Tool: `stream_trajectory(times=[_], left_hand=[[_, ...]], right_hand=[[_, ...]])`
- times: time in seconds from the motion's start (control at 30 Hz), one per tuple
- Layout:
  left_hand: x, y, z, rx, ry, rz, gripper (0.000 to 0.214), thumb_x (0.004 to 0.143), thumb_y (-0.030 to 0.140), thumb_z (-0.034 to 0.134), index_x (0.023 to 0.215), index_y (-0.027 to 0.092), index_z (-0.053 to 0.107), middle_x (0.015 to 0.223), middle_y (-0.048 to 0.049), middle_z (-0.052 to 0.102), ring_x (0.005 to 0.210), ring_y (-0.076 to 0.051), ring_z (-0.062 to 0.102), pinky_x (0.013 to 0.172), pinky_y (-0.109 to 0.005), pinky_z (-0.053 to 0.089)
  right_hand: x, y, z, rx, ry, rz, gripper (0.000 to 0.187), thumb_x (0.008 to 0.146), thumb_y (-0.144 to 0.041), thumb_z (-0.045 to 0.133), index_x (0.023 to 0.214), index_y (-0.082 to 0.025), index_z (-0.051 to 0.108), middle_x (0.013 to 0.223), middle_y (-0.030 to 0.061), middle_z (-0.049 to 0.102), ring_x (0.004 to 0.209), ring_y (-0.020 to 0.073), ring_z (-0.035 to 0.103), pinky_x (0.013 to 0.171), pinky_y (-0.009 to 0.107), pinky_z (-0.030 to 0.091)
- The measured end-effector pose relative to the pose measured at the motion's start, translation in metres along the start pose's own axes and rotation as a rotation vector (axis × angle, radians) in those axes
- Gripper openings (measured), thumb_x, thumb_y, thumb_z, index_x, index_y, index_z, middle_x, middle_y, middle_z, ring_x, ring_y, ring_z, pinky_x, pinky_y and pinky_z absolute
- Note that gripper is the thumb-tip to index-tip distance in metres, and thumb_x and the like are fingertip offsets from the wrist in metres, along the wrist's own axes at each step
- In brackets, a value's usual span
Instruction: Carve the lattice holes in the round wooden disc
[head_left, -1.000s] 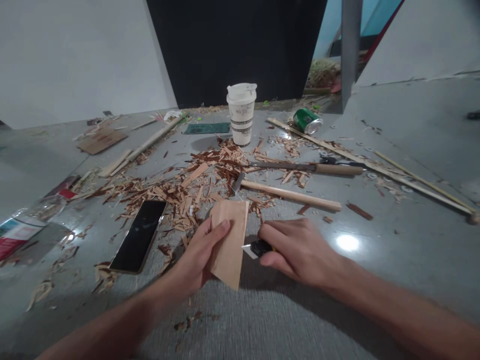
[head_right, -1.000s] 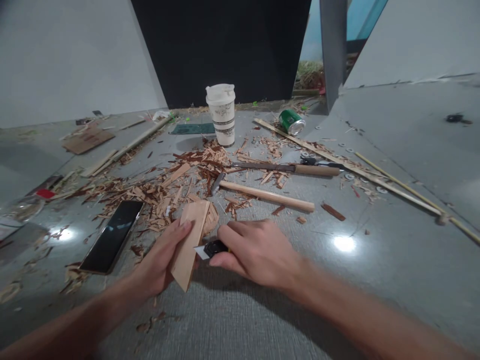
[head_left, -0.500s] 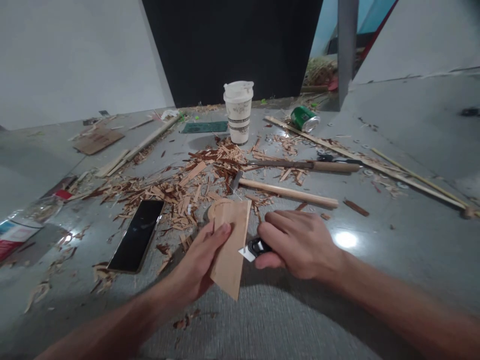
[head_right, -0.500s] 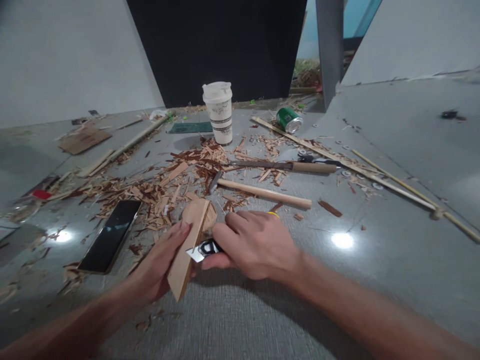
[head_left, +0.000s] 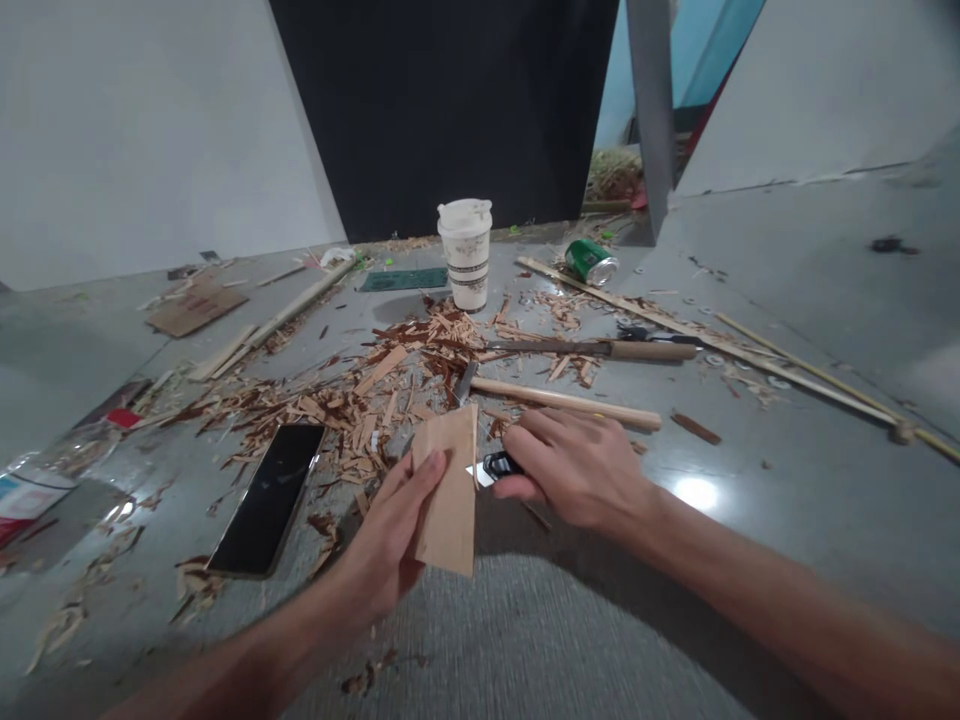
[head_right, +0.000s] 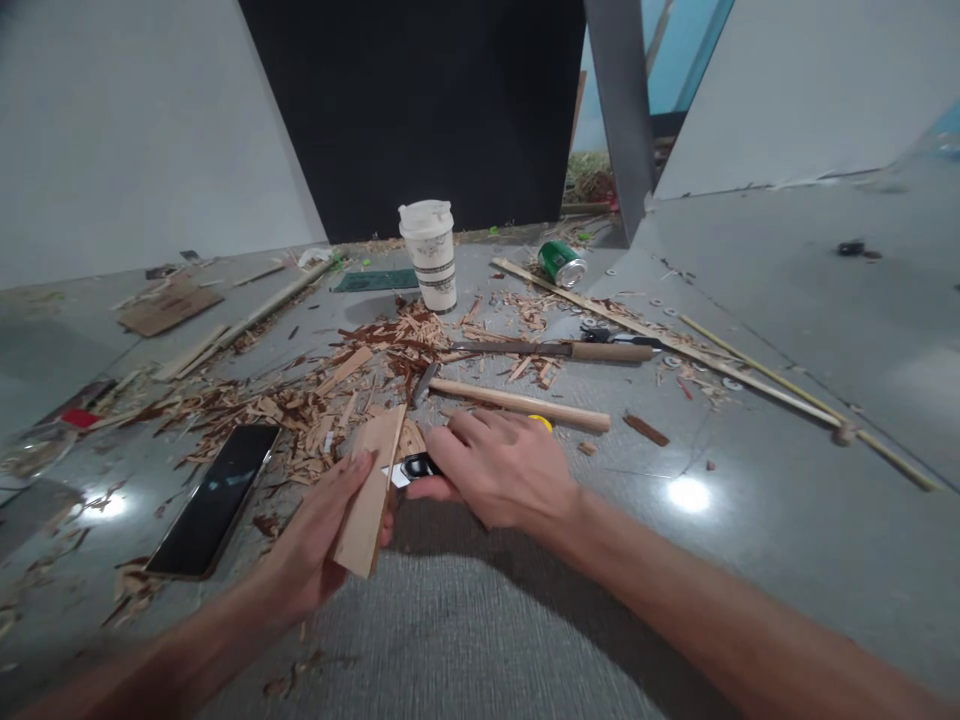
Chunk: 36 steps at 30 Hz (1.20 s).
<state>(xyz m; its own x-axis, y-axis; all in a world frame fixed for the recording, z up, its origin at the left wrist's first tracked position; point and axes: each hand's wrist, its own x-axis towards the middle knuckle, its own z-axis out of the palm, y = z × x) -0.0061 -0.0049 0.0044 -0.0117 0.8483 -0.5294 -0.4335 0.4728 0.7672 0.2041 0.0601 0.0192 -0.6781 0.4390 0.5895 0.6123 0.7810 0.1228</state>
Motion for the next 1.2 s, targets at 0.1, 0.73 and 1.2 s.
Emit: stream_trajectory(times=[0.1,0.73,1.2], left_hand=[[-0.002,0.0,0.001,-0.018,-0.001,0.019,0.068,0.07,0.061,0.096,0.114,0.017,0.068,0.066,0.0005,0.069,0.052,-0.013,0.062,0.05,-0.021,0.05],[-0.005,0.008,0.003,0.013,0.019,0.121,0.068,0.073,0.054,0.095,0.125,0.02,0.068,0.089,-0.0029,0.078,0.063,-0.015,0.069,0.055,-0.023,0.053],[-0.001,0.006,-0.005,0.287,0.079,0.38,0.054,0.083,0.046,0.088,0.126,0.02,0.068,0.114,-0.0076,0.08,0.098,-0.023,0.077,0.077,-0.026,0.06]], right_hand=[[0.0,0.002,0.0,-0.01,-0.023,0.025,0.07,0.111,-0.068,0.021,0.082,-0.021,0.065,0.073,0.0019,0.068,0.062,0.0164,0.057,0.057,0.032,0.025],[0.0,0.01,0.002,-0.066,-0.058,0.117,0.064,0.112,-0.066,0.027,0.087,-0.02,0.064,0.079,0.0037,0.072,0.065,0.0174,0.062,0.06,0.032,0.029],[-0.009,0.025,0.007,-0.009,-0.101,0.018,0.06,0.106,-0.073,0.044,0.084,-0.021,0.064,0.071,0.0019,0.07,0.059,0.0163,0.061,0.055,0.034,0.024]])
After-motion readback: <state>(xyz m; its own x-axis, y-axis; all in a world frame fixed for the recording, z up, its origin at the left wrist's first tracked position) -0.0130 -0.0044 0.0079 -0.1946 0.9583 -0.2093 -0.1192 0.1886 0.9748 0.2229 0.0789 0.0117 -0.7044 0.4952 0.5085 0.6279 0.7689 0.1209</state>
